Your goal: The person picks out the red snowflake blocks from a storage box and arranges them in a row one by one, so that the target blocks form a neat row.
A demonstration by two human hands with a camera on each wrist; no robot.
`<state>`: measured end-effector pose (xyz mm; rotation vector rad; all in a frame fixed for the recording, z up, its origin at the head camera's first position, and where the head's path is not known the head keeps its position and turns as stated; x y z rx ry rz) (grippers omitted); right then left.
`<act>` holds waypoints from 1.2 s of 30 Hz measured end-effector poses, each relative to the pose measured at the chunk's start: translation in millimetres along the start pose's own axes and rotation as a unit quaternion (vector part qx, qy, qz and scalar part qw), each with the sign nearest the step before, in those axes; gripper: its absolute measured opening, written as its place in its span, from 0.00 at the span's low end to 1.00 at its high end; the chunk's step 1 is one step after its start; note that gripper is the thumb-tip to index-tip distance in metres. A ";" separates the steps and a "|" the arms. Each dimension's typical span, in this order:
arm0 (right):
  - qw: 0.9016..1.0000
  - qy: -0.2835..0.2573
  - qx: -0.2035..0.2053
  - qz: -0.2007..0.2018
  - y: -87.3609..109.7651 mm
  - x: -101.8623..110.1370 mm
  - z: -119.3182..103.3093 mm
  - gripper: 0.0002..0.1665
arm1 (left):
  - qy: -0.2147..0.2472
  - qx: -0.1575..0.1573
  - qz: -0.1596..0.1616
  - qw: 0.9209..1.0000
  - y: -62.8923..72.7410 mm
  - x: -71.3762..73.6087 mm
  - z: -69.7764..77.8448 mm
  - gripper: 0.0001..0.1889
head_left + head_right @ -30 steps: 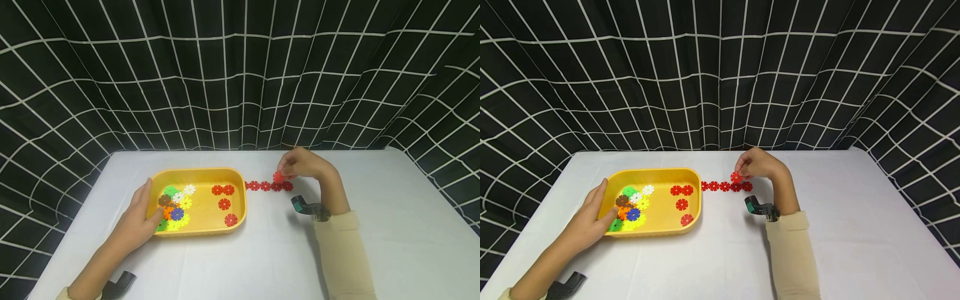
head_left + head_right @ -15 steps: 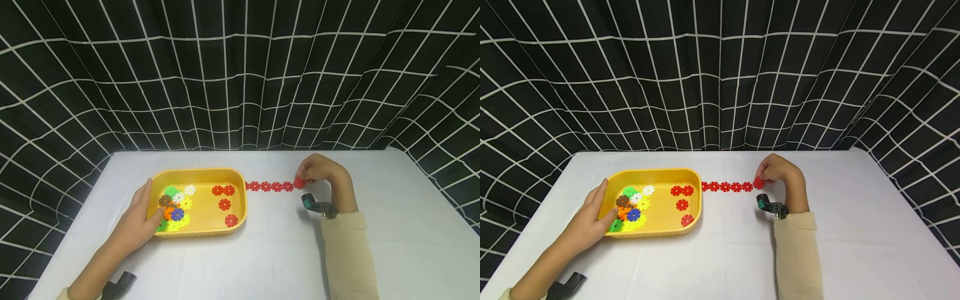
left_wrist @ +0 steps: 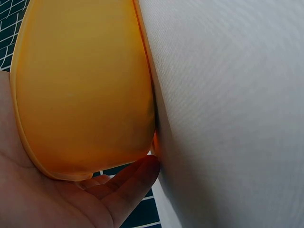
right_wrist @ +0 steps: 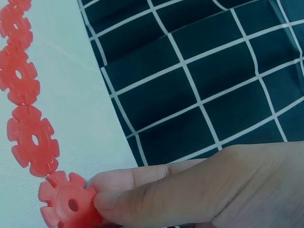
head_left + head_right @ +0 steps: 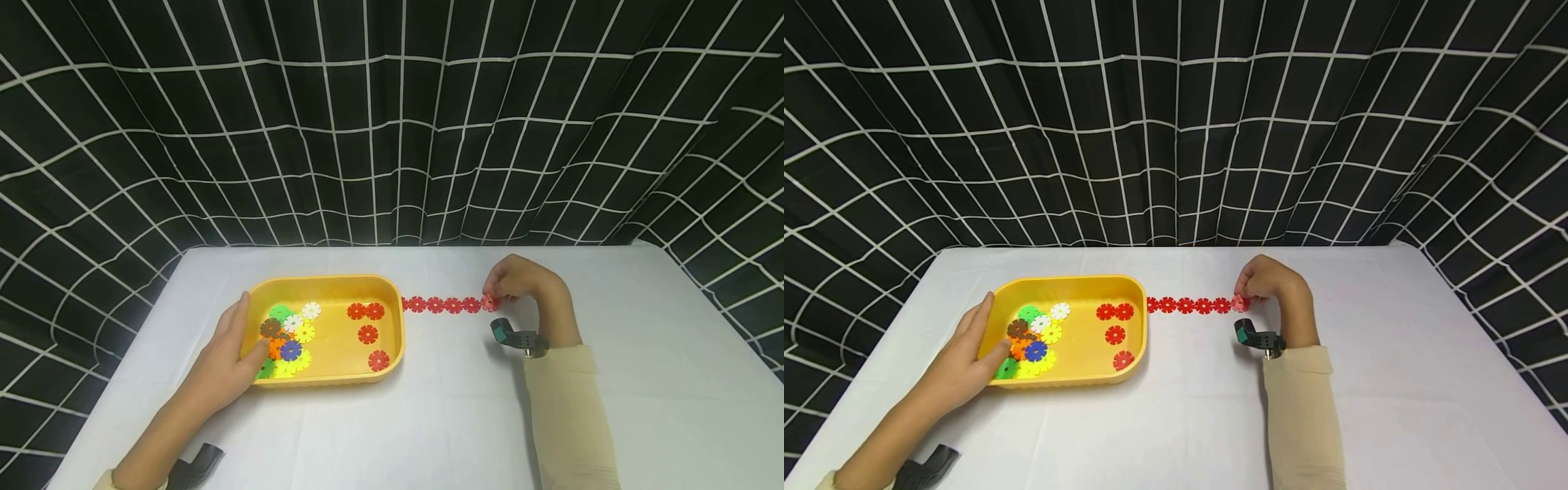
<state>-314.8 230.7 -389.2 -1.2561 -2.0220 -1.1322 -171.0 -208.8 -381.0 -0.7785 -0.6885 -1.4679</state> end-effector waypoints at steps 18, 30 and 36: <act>0.996 0.053 0.055 0.037 9.7 0.2 -54.1 0.09 | 0.002 0.000 -0.003 1.000 0.0 -1.2 -0.1 0.46; 0.952 0.091 0.291 0.037 44.7 -60.5 -193.7 0.17 | 0.002 0.000 -0.003 1.000 0.0 -1.3 -0.2 0.46; 0.930 0.191 0.313 -0.027 51.4 -124.0 -218.9 0.18 | -0.001 -0.001 -0.002 1.000 -0.3 -1.0 -0.1 0.46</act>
Point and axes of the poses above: each hand's wrist, its own y-axis away from the middle knuckle, its own x-axis out of the back of the hand, z = x × y, the point moved 9 cm from there along -y, towards the middle knuckle, and after that the axes turned 1 degree about z, right-handed, at the moved point
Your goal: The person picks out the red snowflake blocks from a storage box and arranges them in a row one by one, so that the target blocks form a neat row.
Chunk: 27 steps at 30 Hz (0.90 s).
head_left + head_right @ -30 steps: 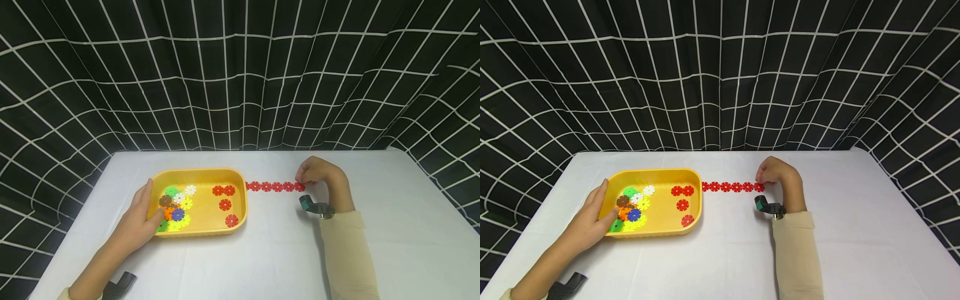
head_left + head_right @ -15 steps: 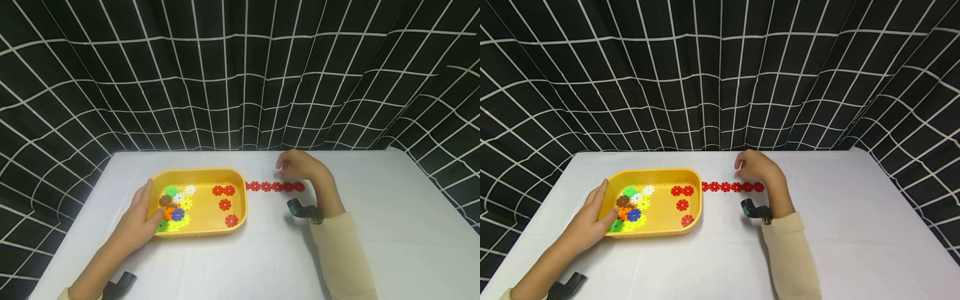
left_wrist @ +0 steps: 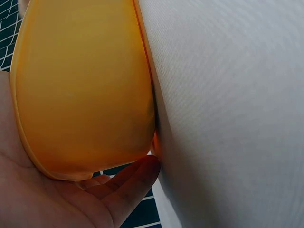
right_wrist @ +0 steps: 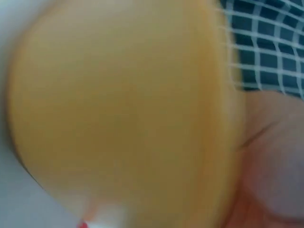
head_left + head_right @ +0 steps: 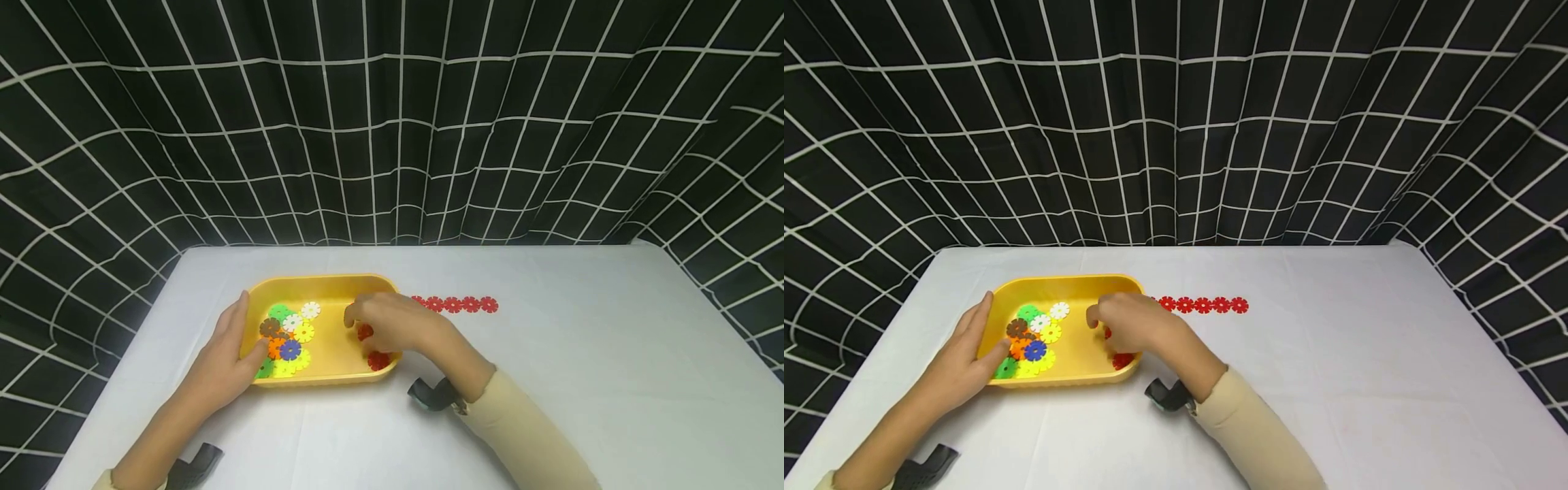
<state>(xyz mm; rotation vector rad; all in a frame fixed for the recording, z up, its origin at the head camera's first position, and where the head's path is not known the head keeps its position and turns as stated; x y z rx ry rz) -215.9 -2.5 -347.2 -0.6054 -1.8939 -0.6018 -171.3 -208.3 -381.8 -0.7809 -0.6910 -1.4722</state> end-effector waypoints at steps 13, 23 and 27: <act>0.990 0.122 -0.050 -0.056 -9.1 -32.2 -3.8 0.14 | 0.003 -0.002 0.002 1.000 1.5 1.2 1.7 0.46; 0.991 0.113 -0.037 -0.054 -9.3 -33.4 -4.5 0.13 | -0.001 0.001 -0.002 1.000 0.7 0.9 1.8 0.46; 0.993 0.103 -0.023 -0.050 -9.5 -33.1 -6.3 0.12 | -0.001 0.004 -0.004 1.000 0.5 0.8 1.1 0.46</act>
Point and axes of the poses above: each hand's wrist, its own y-axis away from the middle knuckle, its own x-axis out of the back of the hand, z = x × y, the point moved 9 cm from there along -y, towards the middle knuckle, and after that the axes turned 1 degree about z, right-handed, at the moved point
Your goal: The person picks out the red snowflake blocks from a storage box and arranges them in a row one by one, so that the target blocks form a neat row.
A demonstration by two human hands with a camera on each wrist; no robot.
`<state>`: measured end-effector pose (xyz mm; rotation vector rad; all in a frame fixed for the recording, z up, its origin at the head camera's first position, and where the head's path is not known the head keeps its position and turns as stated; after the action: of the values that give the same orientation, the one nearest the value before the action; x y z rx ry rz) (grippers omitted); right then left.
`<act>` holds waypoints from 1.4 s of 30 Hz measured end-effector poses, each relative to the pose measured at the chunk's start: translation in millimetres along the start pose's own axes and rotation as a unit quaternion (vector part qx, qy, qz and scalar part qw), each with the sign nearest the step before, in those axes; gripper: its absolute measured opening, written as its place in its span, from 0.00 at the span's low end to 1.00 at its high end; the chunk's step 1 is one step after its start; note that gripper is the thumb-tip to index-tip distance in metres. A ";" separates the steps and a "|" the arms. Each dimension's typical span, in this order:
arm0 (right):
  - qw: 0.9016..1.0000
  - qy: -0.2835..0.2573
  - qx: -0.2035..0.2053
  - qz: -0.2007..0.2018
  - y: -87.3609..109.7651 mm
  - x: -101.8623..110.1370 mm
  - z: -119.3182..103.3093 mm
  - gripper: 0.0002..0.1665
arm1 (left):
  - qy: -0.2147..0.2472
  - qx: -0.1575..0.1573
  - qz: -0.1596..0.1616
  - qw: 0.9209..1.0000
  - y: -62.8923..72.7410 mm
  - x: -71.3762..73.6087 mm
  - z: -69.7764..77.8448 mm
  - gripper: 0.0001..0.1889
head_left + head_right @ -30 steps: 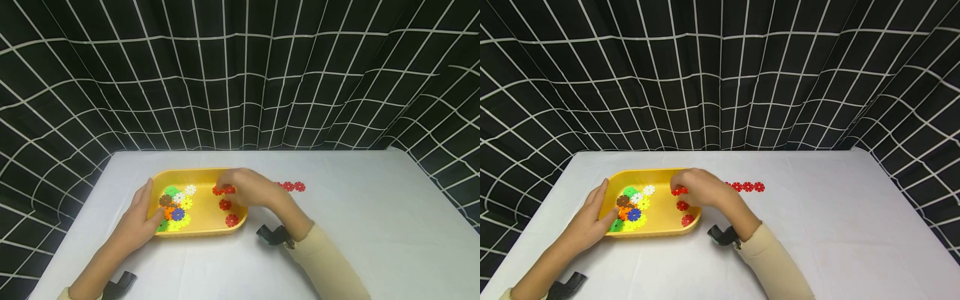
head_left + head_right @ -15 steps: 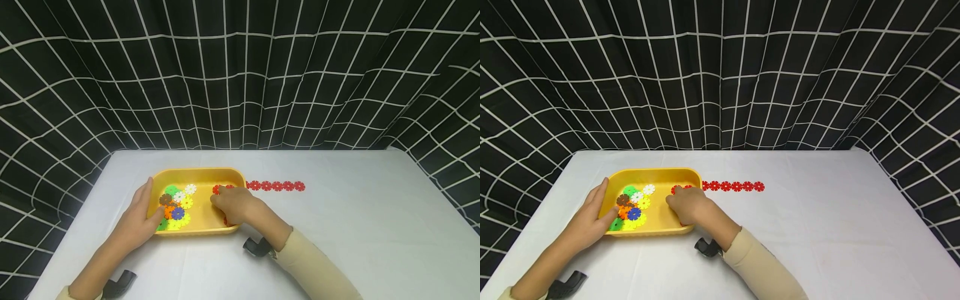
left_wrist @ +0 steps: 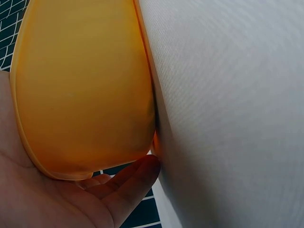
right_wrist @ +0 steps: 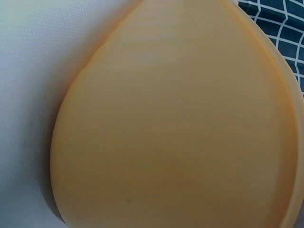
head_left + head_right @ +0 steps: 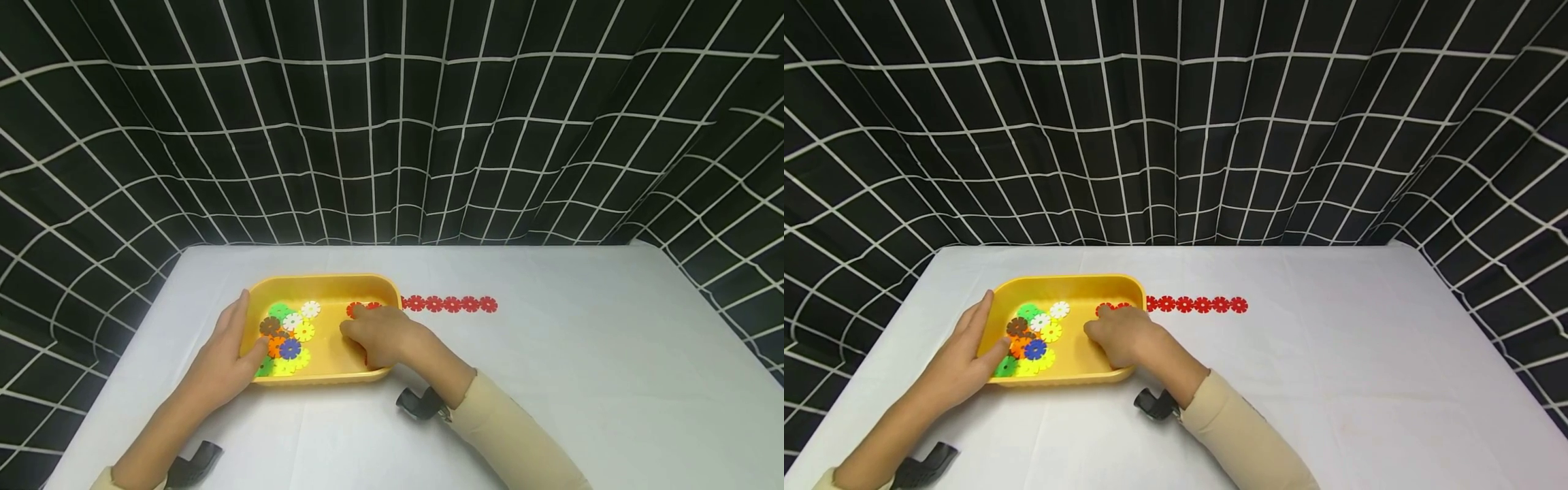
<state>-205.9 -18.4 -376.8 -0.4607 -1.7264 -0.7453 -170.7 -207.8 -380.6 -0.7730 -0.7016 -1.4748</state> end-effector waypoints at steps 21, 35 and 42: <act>0.998 -0.069 0.008 0.008 -4.2 -2.0 -1.6 0.16 | 0.005 -0.003 0.003 1.000 0.5 -1.2 -0.6 0.46; 0.996 -0.079 0.029 0.036 -4.0 1.9 -4.0 0.14 | 0.006 0.008 -0.004 1.000 1.3 -1.9 -2.1 0.46; 0.995 -0.063 0.053 0.052 -3.0 3.8 -9.4 0.15 | 0.004 0.008 -0.007 1.000 1.4 -1.7 -2.2 0.46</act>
<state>-202.3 -27.3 -372.4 -0.5299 -1.8355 -0.5581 -169.4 -208.7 -383.3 -0.7499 -0.7131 -1.4827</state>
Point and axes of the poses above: each hand's wrist, its own y-axis away from the middle knuckle, its own x-axis out of the back of the hand, z = x × y, the point moved 9 cm from there along -y, towards the middle knuckle, and after that the axes turned 1 degree about z, right-handed, at the moved point
